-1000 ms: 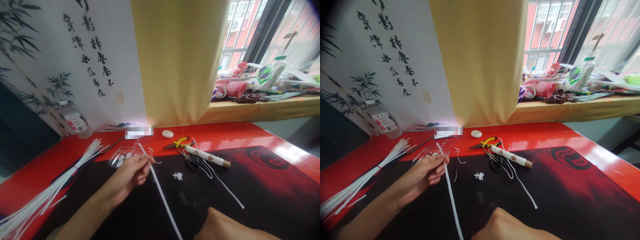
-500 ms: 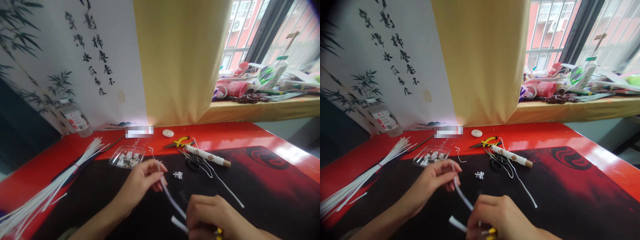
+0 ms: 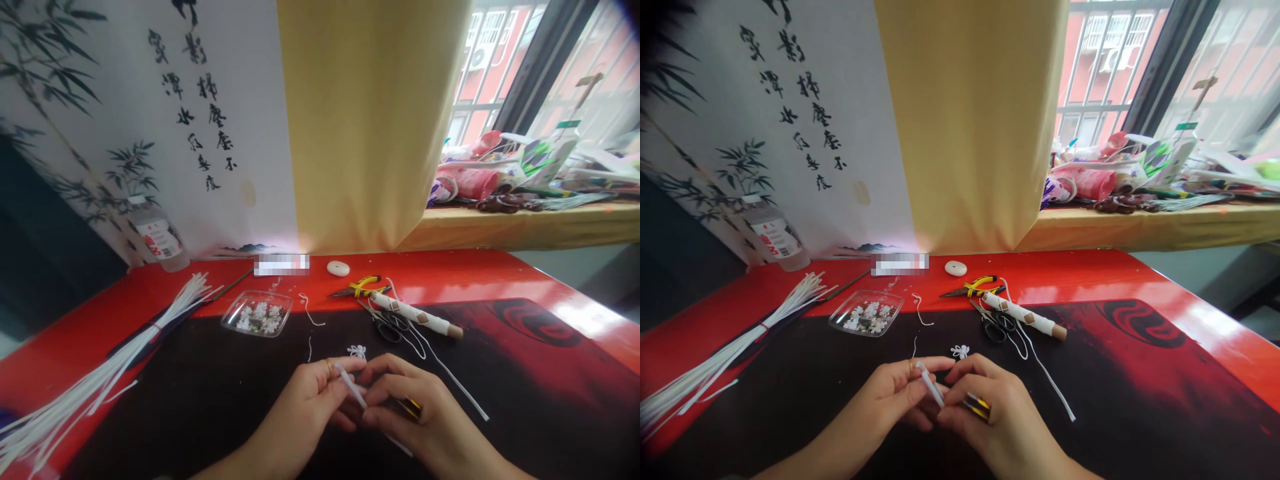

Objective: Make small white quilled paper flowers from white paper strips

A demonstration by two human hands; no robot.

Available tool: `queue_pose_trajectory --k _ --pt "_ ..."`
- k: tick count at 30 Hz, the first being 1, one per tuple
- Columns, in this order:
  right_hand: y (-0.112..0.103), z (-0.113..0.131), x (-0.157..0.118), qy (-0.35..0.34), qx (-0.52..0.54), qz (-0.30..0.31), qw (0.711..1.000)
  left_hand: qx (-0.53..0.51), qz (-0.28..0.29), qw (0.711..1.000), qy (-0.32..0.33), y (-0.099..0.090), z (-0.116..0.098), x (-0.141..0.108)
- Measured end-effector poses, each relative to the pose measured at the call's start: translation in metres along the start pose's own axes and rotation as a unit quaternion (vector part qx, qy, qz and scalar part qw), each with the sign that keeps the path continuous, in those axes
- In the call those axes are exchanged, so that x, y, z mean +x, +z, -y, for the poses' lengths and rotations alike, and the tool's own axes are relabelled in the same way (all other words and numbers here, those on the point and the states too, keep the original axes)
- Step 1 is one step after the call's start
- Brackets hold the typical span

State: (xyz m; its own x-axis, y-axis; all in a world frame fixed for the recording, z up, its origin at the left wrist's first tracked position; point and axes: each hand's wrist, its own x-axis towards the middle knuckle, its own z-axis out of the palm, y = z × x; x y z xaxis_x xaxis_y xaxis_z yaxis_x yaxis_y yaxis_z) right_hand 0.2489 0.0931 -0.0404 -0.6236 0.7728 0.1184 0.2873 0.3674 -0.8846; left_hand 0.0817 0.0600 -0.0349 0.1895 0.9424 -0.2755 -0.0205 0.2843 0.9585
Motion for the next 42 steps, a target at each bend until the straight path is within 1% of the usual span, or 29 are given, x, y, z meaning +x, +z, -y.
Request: queue_pose_trajectory --k 2,4,8,11,12,14,17,20,23,25,27,29,30,32,34,38,42 --pt "0.001 0.000 0.000 0.015 0.032 0.010 0.999 -0.009 0.013 1.000 0.004 0.002 0.000 0.000" --pt "0.001 0.000 0.000 0.038 0.033 0.022 0.999 -0.020 0.026 0.999 -0.003 0.003 0.000 0.000" --pt "0.001 -0.003 -0.001 0.072 0.030 0.020 0.997 -0.040 0.066 0.997 -0.020 0.002 -0.001 -0.002" --pt "0.001 -0.003 0.000 0.073 0.065 0.020 0.995 -0.036 0.091 0.995 0.000 0.002 -0.002 -0.003" --pt "0.001 -0.003 0.000 0.069 0.068 0.018 0.995 -0.031 0.087 0.996 0.010 0.003 -0.001 -0.003" --pt "0.002 -0.003 0.001 0.054 0.059 0.008 0.997 -0.022 0.058 0.998 0.024 0.005 0.000 -0.003" --pt "0.005 -0.005 0.001 0.036 0.044 -0.020 0.998 -0.028 0.022 0.999 0.018 0.008 0.003 -0.002" --pt "0.007 -0.009 0.000 0.059 0.049 -0.043 0.996 -0.056 0.015 0.998 0.000 0.009 0.003 -0.002" --pt "0.007 -0.011 0.000 0.096 0.058 -0.012 0.994 -0.074 0.020 0.997 0.006 0.008 0.002 -0.003" --pt "0.005 -0.009 0.001 0.103 0.059 0.009 0.993 -0.065 0.024 0.997 0.019 0.007 0.002 -0.003" --pt "0.003 -0.006 0.002 0.109 0.057 0.012 0.992 -0.030 0.008 0.998 0.053 0.006 0.003 -0.002" --pt "0.001 -0.004 0.003 0.118 0.062 0.012 0.991 0.022 -0.025 0.996 0.081 0.004 0.005 -0.001" --pt "0.001 -0.004 0.003 0.122 0.069 0.012 0.990 0.043 -0.036 0.995 0.082 0.003 0.006 -0.001" --pt "0.000 -0.005 0.004 0.127 0.087 0.014 0.988 0.058 -0.041 0.995 0.063 0.002 0.006 0.000" --pt "0.001 -0.007 0.004 0.131 0.100 0.010 0.986 0.041 -0.042 0.997 0.046 0.002 0.005 0.001" --pt "0.002 -0.009 0.005 0.145 0.110 0.007 0.983 0.012 -0.064 0.997 0.047 0.002 0.001 -0.001" --pt "0.003 -0.010 0.004 0.142 0.133 0.009 0.981 -0.038 -0.068 0.996 0.034 0.001 -0.001 0.001"
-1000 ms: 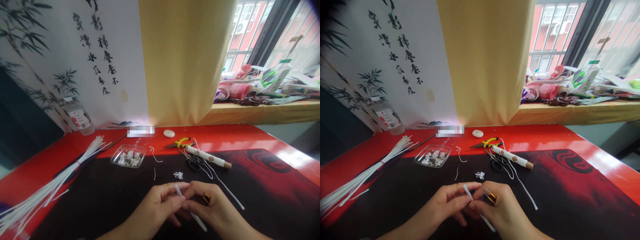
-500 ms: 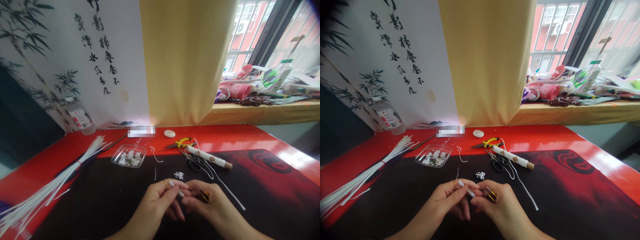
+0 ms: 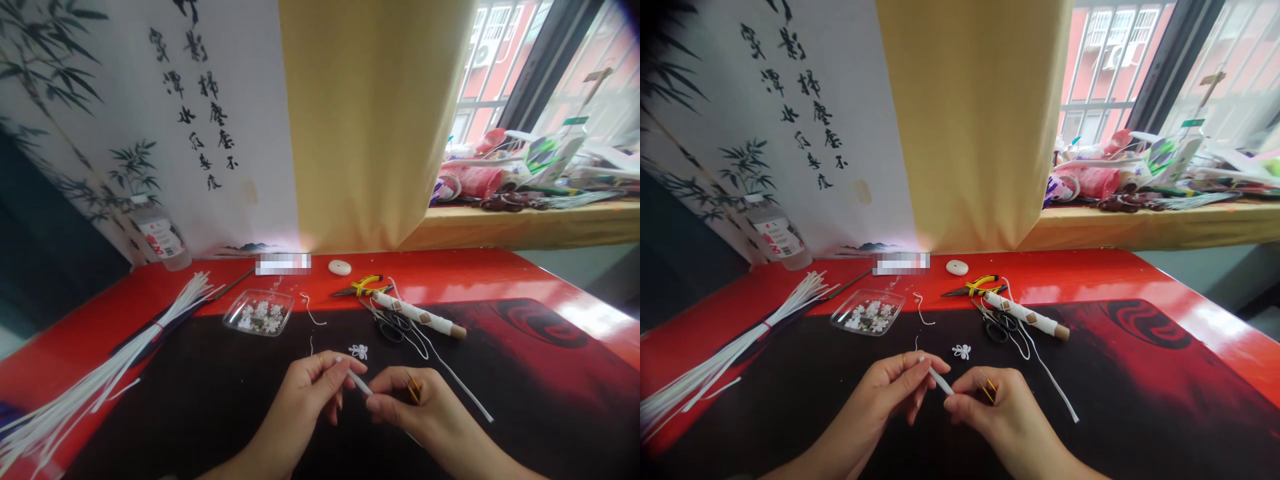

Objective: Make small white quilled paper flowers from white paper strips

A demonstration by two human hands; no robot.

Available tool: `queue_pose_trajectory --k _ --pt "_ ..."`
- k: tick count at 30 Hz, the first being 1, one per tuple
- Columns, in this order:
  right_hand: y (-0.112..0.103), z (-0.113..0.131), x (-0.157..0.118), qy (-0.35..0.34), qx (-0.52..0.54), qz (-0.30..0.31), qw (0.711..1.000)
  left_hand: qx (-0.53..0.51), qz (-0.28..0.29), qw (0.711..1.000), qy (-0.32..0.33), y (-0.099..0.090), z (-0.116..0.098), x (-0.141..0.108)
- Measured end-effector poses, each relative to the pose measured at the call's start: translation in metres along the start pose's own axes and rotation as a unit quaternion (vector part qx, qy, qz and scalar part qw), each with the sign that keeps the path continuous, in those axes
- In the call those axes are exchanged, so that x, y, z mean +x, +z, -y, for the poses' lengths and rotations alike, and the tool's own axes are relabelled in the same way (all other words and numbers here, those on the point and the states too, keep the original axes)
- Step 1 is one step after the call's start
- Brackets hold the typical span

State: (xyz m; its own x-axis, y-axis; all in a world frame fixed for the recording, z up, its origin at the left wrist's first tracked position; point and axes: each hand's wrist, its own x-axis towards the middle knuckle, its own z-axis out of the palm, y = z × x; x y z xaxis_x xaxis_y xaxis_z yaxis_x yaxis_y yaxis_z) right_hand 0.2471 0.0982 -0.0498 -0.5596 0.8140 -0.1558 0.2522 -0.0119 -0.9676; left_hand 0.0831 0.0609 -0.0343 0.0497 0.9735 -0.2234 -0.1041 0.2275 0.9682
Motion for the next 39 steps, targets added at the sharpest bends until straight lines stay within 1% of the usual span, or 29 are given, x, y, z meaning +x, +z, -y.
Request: queue_pose_trajectory --k 4,8,11,14,17,22,29,35,39 --pt "-0.0005 -0.0007 -0.0001 -0.003 0.008 -0.005 1.000 -0.021 -0.008 1.000 0.006 -0.0011 0.0030 0.0028" --pt "-0.0010 0.0004 -0.0005 -0.006 -0.002 -0.002 1.000 -0.017 0.004 0.999 0.027 -0.0028 0.0064 0.0014" --pt "-0.0014 0.0010 -0.0003 -0.006 -0.010 -0.007 1.000 -0.027 0.000 1.000 0.014 -0.0036 0.0056 0.0002" --pt "-0.0022 -0.0003 0.0000 -0.014 -0.017 -0.016 1.000 -0.025 -0.027 0.999 0.002 -0.0036 0.0028 0.0014" --pt "-0.0027 -0.0029 0.0002 -0.017 -0.022 -0.023 0.999 -0.007 -0.046 0.999 0.010 -0.0031 0.0000 0.0031" --pt "-0.0017 -0.0056 0.0008 -0.015 -0.009 -0.030 0.999 -0.020 -0.040 0.999 0.001 -0.0014 -0.0007 0.0020" --pt "0.0011 -0.0004 -0.0001 -0.002 -0.019 -0.026 0.999 -0.012 -0.059 0.998 0.035 -0.0005 0.0006 0.0020" --pt "0.0013 -0.0002 -0.0013 0.009 -0.032 -0.029 0.999 -0.003 -0.069 0.997 0.041 -0.0009 0.0015 0.0004" --pt "0.0009 -0.0015 -0.0030 0.011 -0.034 -0.029 0.999 0.002 -0.066 0.996 0.052 -0.0012 0.0010 0.0007"
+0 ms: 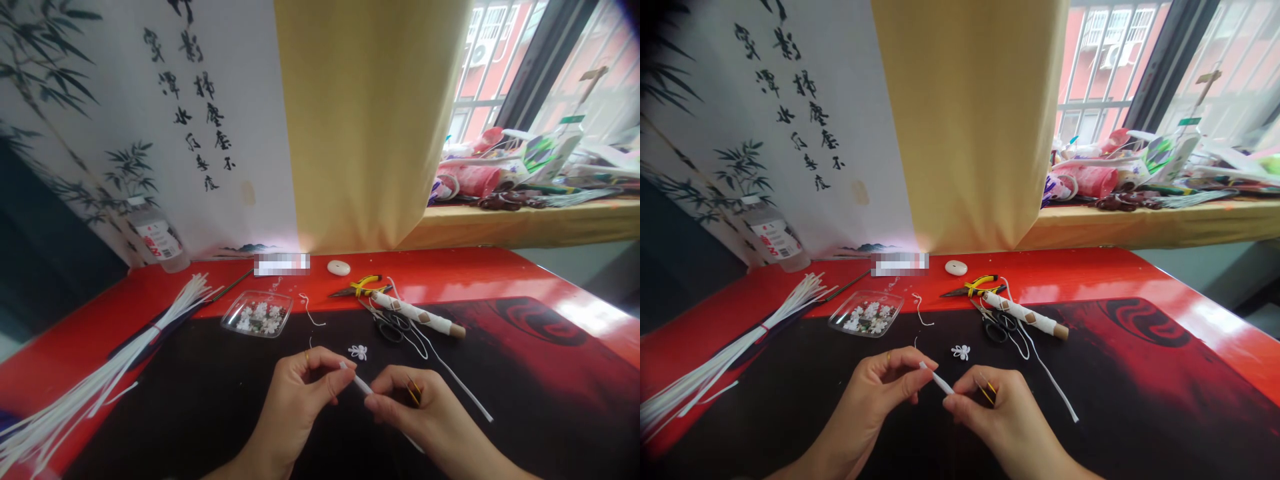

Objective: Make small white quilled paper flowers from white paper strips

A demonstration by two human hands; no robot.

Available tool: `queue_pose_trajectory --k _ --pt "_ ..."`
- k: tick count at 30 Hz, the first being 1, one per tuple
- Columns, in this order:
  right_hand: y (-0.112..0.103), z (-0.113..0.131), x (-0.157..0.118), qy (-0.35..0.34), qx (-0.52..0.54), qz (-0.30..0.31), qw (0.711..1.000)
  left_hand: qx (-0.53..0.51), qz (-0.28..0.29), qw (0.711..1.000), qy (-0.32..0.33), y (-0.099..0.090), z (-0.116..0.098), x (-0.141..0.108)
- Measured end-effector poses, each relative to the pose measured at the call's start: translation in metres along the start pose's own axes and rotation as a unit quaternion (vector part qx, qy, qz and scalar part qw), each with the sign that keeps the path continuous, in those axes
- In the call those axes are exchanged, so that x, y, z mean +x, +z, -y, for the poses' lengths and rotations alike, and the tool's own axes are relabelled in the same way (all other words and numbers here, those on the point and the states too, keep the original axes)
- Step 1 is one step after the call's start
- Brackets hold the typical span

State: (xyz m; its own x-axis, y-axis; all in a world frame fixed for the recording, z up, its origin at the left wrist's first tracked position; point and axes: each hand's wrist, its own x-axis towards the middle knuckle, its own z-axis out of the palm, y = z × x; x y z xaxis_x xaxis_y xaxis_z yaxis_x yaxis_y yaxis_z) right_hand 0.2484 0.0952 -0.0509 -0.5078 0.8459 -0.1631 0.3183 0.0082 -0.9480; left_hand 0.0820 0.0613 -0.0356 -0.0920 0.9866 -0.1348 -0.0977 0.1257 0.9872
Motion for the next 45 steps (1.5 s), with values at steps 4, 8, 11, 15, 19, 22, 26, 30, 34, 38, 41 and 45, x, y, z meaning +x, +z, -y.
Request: queue_pose_trajectory --k 4,8,11,15,19,22,26,30,34,38,41,45 --pt "-0.001 0.002 -0.002 -0.019 -0.015 -0.001 1.000 -0.014 0.008 1.000 0.022 0.001 0.000 0.000" --pt "-0.002 0.005 -0.003 -0.063 -0.094 -0.017 0.993 -0.028 0.010 0.999 0.032 0.000 -0.001 -0.001" --pt "-0.002 0.004 -0.004 -0.117 -0.194 -0.035 0.973 0.041 0.068 0.997 0.020 -0.007 -0.007 0.004" --pt "-0.001 -0.004 -0.005 -0.177 -0.330 -0.032 0.926 0.254 0.136 0.957 0.032 -0.022 -0.019 0.012" --pt "0.001 -0.011 -0.004 -0.191 -0.410 -0.009 0.892 0.392 0.139 0.906 0.078 -0.027 -0.023 0.012" --pt "0.002 -0.011 -0.004 -0.189 -0.432 -0.007 0.882 0.439 0.124 0.881 0.124 -0.027 -0.024 0.012" --pt "-0.009 -0.004 0.000 -0.142 -0.398 -0.039 0.905 0.440 0.080 0.885 0.129 -0.035 -0.029 0.017" --pt "-0.034 0.008 0.012 -0.101 -0.261 -0.048 0.959 0.407 0.040 0.904 0.125 -0.048 -0.038 0.024" --pt "-0.053 0.017 0.020 -0.086 -0.159 -0.037 0.983 0.359 -0.003 0.924 0.134 -0.052 -0.041 0.027" --pt "-0.056 0.021 0.016 -0.027 -0.118 -0.012 0.993 0.372 -0.022 0.912 0.170 -0.046 -0.035 0.025" --pt "-0.055 0.023 0.013 -0.032 -0.114 -0.005 0.993 0.393 -0.044 0.893 0.214 -0.042 -0.031 0.024" --pt "-0.057 0.023 0.013 -0.055 -0.135 -0.059 0.988 0.368 -0.046 0.900 0.231 -0.042 -0.029 0.025"
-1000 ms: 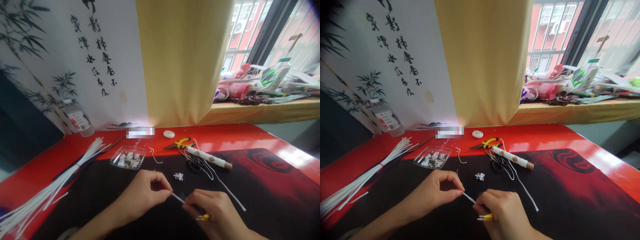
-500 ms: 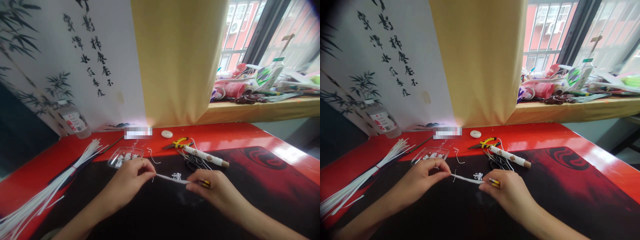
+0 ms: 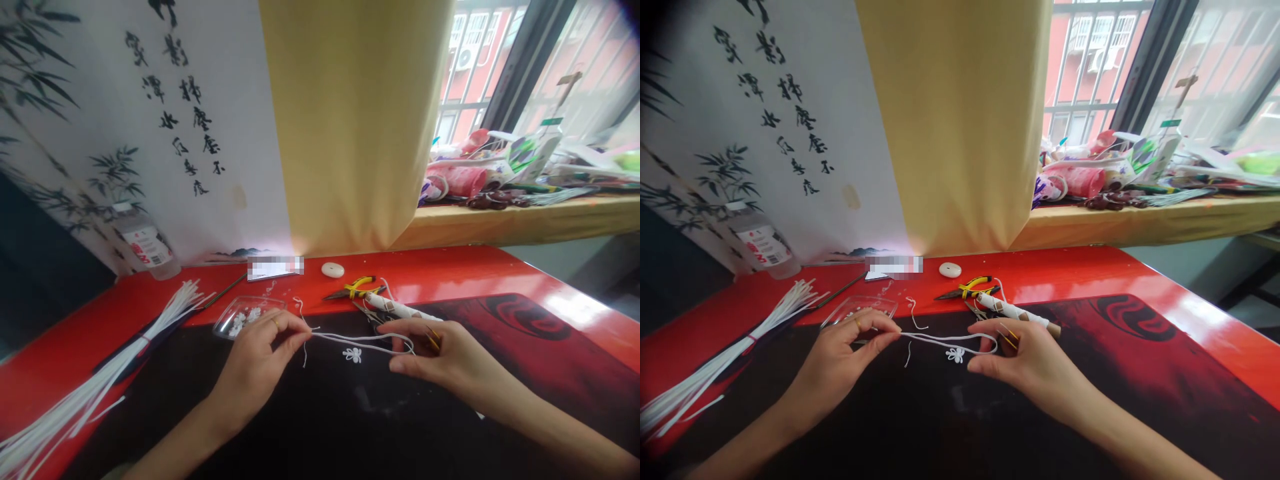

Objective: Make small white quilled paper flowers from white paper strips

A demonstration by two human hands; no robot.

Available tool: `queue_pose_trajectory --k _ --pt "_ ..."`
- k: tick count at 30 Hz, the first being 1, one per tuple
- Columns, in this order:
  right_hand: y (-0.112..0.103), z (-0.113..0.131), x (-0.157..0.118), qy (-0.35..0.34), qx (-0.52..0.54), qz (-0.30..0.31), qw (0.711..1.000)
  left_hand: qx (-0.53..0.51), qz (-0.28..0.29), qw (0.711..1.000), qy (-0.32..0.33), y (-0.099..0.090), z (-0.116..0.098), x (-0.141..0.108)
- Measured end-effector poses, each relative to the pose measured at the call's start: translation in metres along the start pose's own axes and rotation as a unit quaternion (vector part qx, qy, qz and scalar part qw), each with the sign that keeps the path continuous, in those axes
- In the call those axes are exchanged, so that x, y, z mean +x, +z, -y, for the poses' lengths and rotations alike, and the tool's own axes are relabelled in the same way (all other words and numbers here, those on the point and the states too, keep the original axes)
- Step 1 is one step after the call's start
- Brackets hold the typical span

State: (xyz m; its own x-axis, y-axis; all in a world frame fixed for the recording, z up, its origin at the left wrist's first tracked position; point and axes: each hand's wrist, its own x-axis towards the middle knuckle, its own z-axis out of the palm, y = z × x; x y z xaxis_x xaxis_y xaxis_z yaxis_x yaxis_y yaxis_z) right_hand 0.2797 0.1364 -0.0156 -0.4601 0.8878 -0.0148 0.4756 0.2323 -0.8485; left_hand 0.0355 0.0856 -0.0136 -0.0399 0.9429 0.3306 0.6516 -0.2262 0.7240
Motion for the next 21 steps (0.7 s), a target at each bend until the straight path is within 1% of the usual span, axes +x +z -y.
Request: queue_pose_trajectory --k 3,6,8,11,14,18,21 --pt "-0.001 -0.001 0.002 -0.021 -0.053 -0.054 0.997 -0.054 0.020 0.997 -0.042 0.000 0.000 0.001" --pt "-0.002 -0.003 0.002 -0.034 -0.079 -0.073 0.994 -0.092 0.017 0.992 -0.080 0.001 0.001 0.002" --pt "-0.003 -0.005 0.003 -0.029 -0.085 -0.077 0.993 -0.094 0.008 0.992 -0.083 0.002 0.001 0.001" --pt "-0.004 -0.007 0.005 -0.026 -0.063 -0.074 0.995 -0.080 0.010 0.995 -0.059 0.003 0.002 0.000" --pt "-0.006 -0.007 0.007 -0.032 -0.044 -0.064 0.996 -0.052 0.036 0.998 -0.026 0.005 0.003 0.000" --pt "-0.002 -0.006 0.004 -0.049 -0.115 -0.058 0.990 0.008 0.095 0.995 0.029 0.007 0.002 -0.003" --pt "0.009 -0.005 -0.003 -0.095 -0.174 -0.016 0.980 0.076 0.132 0.986 0.072 0.007 -0.001 -0.007"
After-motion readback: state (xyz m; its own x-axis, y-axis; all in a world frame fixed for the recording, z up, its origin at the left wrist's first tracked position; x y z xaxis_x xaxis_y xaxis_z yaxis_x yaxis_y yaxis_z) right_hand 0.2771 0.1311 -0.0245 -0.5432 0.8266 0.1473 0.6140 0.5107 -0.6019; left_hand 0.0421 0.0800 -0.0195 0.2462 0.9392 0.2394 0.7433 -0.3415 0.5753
